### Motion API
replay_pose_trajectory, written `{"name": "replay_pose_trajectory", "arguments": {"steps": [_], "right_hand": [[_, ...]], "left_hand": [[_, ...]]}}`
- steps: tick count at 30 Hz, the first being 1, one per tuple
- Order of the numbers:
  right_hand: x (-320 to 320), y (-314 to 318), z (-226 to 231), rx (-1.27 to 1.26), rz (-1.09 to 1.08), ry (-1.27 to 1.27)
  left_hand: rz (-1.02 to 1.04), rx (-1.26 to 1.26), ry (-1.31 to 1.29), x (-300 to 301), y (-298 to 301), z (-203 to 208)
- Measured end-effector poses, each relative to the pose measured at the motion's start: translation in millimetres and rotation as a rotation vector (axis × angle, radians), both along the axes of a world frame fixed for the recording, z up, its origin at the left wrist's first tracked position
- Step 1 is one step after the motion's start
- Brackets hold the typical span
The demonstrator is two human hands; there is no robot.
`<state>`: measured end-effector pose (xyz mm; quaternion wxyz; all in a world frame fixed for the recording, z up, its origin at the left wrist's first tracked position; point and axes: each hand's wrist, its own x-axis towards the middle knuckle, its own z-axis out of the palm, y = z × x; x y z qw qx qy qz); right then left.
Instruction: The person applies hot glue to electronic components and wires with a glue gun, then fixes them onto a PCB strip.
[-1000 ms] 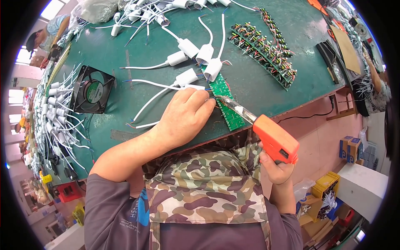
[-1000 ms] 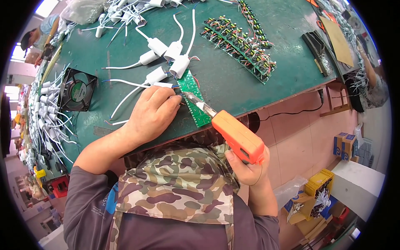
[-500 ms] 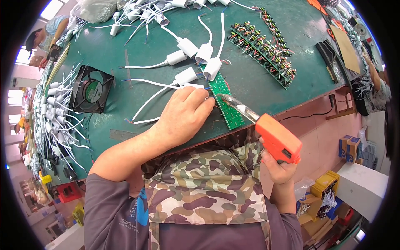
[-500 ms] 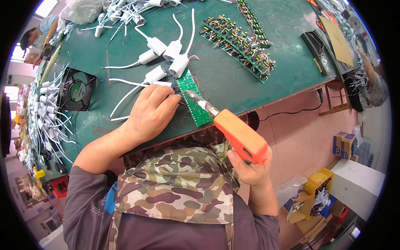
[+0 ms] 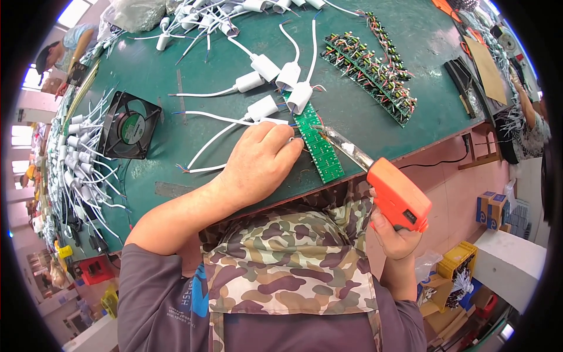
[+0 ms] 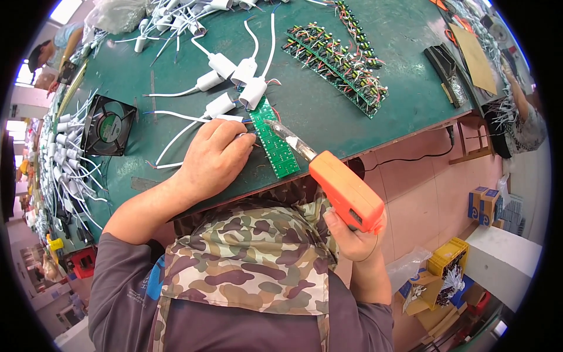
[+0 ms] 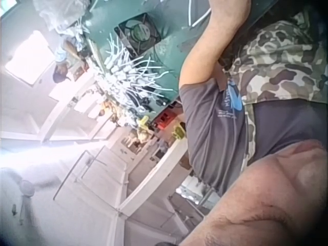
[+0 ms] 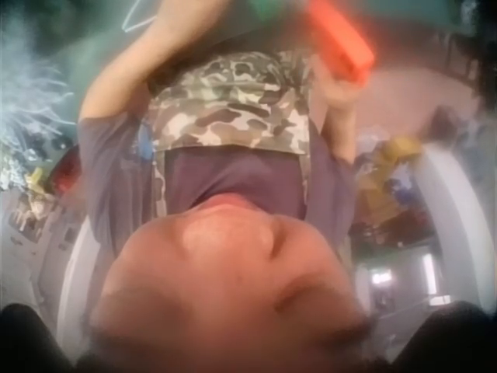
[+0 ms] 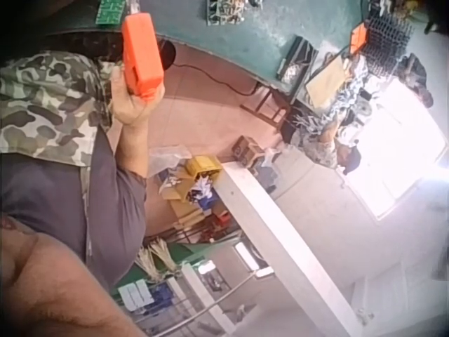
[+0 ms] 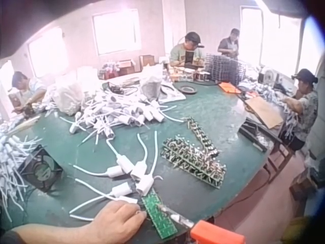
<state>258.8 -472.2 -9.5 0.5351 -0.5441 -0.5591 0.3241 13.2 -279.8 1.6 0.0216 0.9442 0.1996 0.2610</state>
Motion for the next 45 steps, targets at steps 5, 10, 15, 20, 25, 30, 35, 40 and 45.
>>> {"name": "replay_pose_trajectory", "arguments": {"steps": [5,10,15,20,25,30,35,40,45], "right_hand": [[0,0,-1,0.022,0.004,-0.014],[-1,0,-1,0.017,-0.001,-0.012],[-2,2,2,0.024,-0.005,-0.017],[-2,1,1,0.015,-0.007,-0.017],[0,-1,-3,0.032,-0.008,-0.009],[0,-2,-3,0.020,-0.006,0.005],[-2,-3,-1,-0.001,-0.022,0.043],[-2,-4,-1,-0.022,-0.017,0.036],[0,-4,-4,-0.033,0.033,0.023]], "left_hand": [[0.006,0.007,0.002,1,0,0],[0.012,-0.053,-0.046,2,-1,3],[0.044,-0.057,-0.078,5,-1,1],[0.076,-0.076,-0.135,8,-3,2],[0.068,-0.059,-0.115,7,-2,0],[0.093,-0.087,-0.135,9,-2,2],[0.120,-0.086,-0.154,11,0,0],[0.135,-0.027,-0.146,14,1,-4],[0.136,0.000,-0.136,14,2,-6]]}}
